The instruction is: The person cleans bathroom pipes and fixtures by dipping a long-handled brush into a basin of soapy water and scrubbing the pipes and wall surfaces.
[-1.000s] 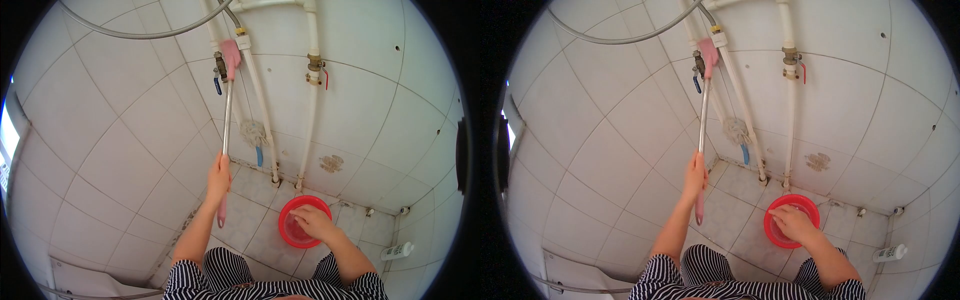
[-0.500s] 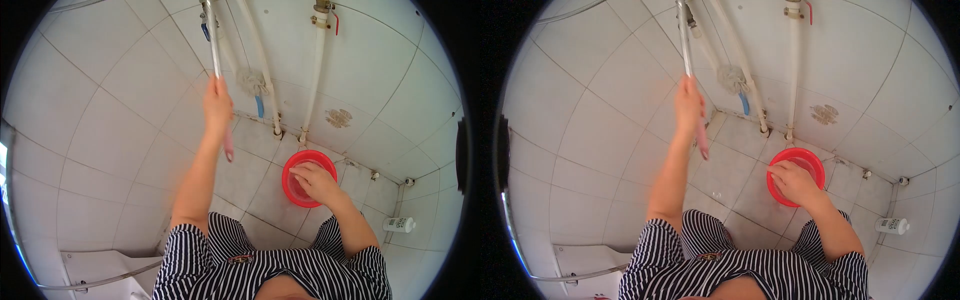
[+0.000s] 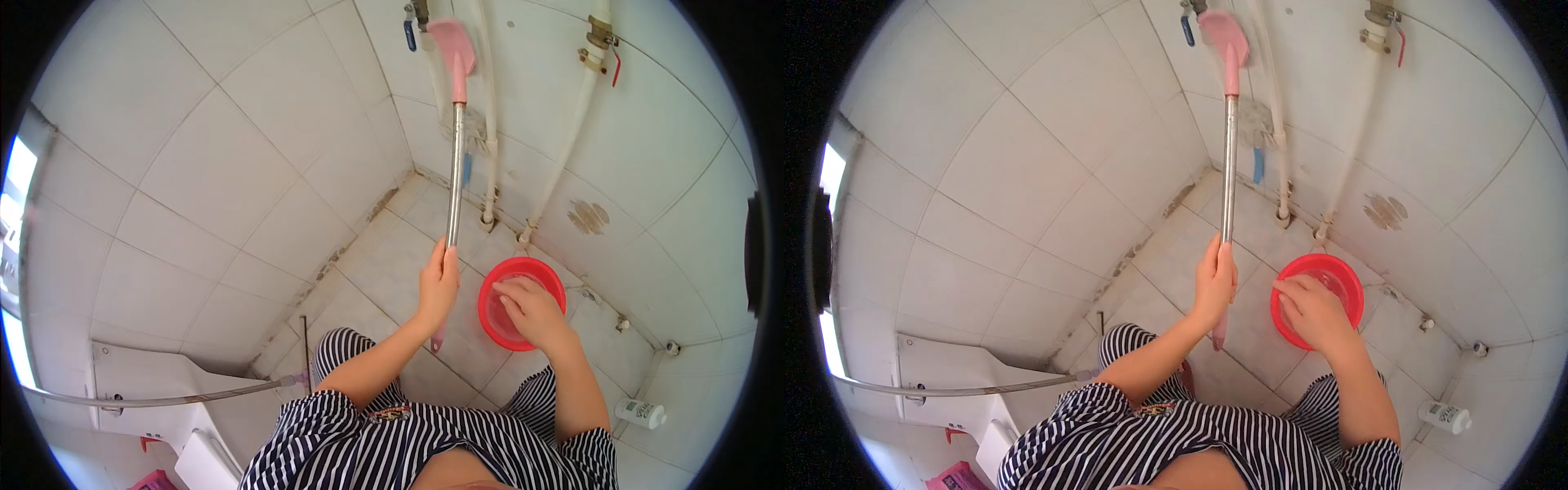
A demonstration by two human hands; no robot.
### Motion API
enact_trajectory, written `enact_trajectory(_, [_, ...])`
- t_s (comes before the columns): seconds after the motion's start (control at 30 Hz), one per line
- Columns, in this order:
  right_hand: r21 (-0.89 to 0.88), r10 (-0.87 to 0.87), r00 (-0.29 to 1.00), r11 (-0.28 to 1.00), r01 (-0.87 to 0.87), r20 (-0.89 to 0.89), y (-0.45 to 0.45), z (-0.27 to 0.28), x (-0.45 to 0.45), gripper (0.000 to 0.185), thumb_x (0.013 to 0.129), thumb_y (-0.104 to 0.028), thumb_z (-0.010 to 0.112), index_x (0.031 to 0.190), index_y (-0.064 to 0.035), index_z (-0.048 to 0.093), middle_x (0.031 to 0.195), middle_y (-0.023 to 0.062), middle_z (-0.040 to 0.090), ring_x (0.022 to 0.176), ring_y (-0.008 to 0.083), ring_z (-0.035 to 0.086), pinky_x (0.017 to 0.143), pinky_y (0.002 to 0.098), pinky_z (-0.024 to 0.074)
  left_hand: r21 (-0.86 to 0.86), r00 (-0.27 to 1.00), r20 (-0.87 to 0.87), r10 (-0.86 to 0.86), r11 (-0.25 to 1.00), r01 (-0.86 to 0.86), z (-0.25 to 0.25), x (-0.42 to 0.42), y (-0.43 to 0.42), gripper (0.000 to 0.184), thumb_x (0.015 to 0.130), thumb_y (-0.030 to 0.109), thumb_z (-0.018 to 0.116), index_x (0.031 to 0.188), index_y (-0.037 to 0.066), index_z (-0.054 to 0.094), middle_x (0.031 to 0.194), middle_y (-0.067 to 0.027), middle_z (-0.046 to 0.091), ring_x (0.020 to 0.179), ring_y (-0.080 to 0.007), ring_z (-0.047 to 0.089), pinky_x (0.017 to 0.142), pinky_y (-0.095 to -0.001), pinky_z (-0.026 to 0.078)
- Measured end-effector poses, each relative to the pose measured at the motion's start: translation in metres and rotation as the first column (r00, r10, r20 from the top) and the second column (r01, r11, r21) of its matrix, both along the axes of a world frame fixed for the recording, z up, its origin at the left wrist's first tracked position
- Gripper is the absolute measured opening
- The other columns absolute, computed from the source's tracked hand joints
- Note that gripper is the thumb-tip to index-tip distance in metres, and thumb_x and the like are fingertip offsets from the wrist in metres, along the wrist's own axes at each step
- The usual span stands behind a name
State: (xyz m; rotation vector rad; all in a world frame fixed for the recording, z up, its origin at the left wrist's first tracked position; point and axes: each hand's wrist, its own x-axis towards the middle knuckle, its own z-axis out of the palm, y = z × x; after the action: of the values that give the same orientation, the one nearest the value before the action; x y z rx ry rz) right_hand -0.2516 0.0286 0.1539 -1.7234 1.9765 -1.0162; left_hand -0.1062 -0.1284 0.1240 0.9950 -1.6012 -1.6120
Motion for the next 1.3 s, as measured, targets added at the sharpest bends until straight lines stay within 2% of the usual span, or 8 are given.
enact_trajectory(0.37, [-0.02,0.003,1.0,1.0,-0.003,0.021,0.005,-0.006,-0.007,0.025,0.095,-0.011,0.06,0.118,-0.0043,0.068,0.114,0.0156,0.067,0.106,0.0337,0.064,0.089,0.0412,0.053,-0.463,0.928,0.156,0.339,0.855,-0.235,0.1,0.077,-0.137,0.052,0.107,0.025,0.046,0.158,0.018,0.037,0.085,-0.0006,0.058,0.054,-0.0056,0.043,0.045,-0.0227,0.037])
enact_trajectory(0.47, [-0.047,-0.01,0.999,0.999,0.008,-0.033,0.008,-0.003,-0.005,0.025,0.095,-0.011,0.06,0.118,-0.004,0.068,0.113,0.0159,0.067,0.105,0.0339,0.065,0.089,0.0412,0.0536,-0.81,0.817,0.24,0.524,0.572,-0.128,0.109,0.103,-0.219,0.048,0.106,0.023,0.049,0.154,0.015,0.044,0.083,-0.0053,0.061,0.065,-0.0138,0.054,0.061,-0.0313,0.046])
enact_trajectory(0.63, [0.044,-0.017,1.0,0.999,0.016,0.018,0.013,0.013,-0.002,0.027,0.095,-0.011,0.061,0.12,-0.0047,0.067,0.113,0.0136,0.067,0.104,0.0311,0.065,0.087,0.0395,0.0545,-0.826,0.684,0.442,0.58,0.56,0.06,0.09,0.113,-0.226,0.046,0.104,0.021,0.053,0.149,0.012,0.05,0.077,-0.0112,0.061,0.07,-0.0202,0.057,0.069,-0.0348,0.049])
enact_trajectory(0.83, [0.149,-0.028,1.0,0.988,0.027,0.001,0.018,0.01,0.003,0.027,0.097,-0.013,0.059,0.121,-0.0052,0.067,0.113,0.0128,0.066,0.104,0.0301,0.065,0.087,0.0392,0.0543,-0.24,0.69,0.721,0.065,0.958,0.159,-0.014,0.178,-0.195,0.047,0.1,0.025,0.059,0.144,0.008,0.056,0.076,-0.0049,0.063,0.065,-0.0115,0.058,0.06,-0.0298,0.047])
enact_trajectory(0.97, [0.317,0.013,0.996,0.947,-0.042,0.094,0.023,-0.007,0.008,0.029,0.099,-0.018,0.058,0.123,-0.0039,0.066,0.113,0.0139,0.066,0.104,0.0315,0.065,0.089,0.0389,0.0531,0.152,0.657,0.73,-0.188,0.982,0.113,-0.013,0.186,-0.151,0.046,0.099,0.026,0.06,0.141,0.006,0.058,0.077,-0.0013,0.062,0.062,-0.0069,0.053,0.054,-0.025,0.044])
enact_trajectory(1.2, [0.546,-0.25,0.786,0.828,-0.128,0.565,0.002,-0.097,0.069,0.056,0.105,-0.041,0.052,0.138,0.0043,0.05,0.116,0.0194,0.066,0.106,0.0273,0.065,0.094,0.0382,0.0517,0.555,0.519,0.282,-0.807,0.578,0.598,-0.046,0.123,-0.115,0.039,0.104,0.029,0.055,0.137,0.009,0.058,0.085,0.001,0.061,0.061,-0.0052,0.047,0.051,-0.0227,0.038])
enact_trajectory(1.27, [0.52,-0.534,0.313,0.844,0.136,0.785,-0.025,-0.105,0.093,0.05,0.105,-0.038,0.054,0.139,-0.0008,0.047,0.123,0.0158,0.064,0.111,0.0249,0.064,0.096,0.0396,0.0512,0.552,0.438,0.204,-0.875,0.473,0.687,-0.07,0.102,-0.095,0.039,0.105,0.029,0.052,0.14,0.011,0.054,0.088,0.0016,0.06,0.062,-0.0063,0.048,0.053,-0.0242,0.04])
enact_trajectory(1.3, [0.535,-0.551,0.323,0.832,0.147,0.77,-0.034,-0.117,0.102,0.05,0.105,-0.038,0.054,0.139,-0.0008,0.047,0.123,0.0158,0.064,0.111,0.0249,0.064,0.096,0.0396,0.0512,0.518,0.404,0.197,-0.893,0.445,0.731,-0.084,0.092,-0.082,0.042,0.105,0.029,0.051,0.144,0.012,0.052,0.088,0.0009,0.059,0.066,-0.0078,0.049,0.057,-0.0248,0.043])
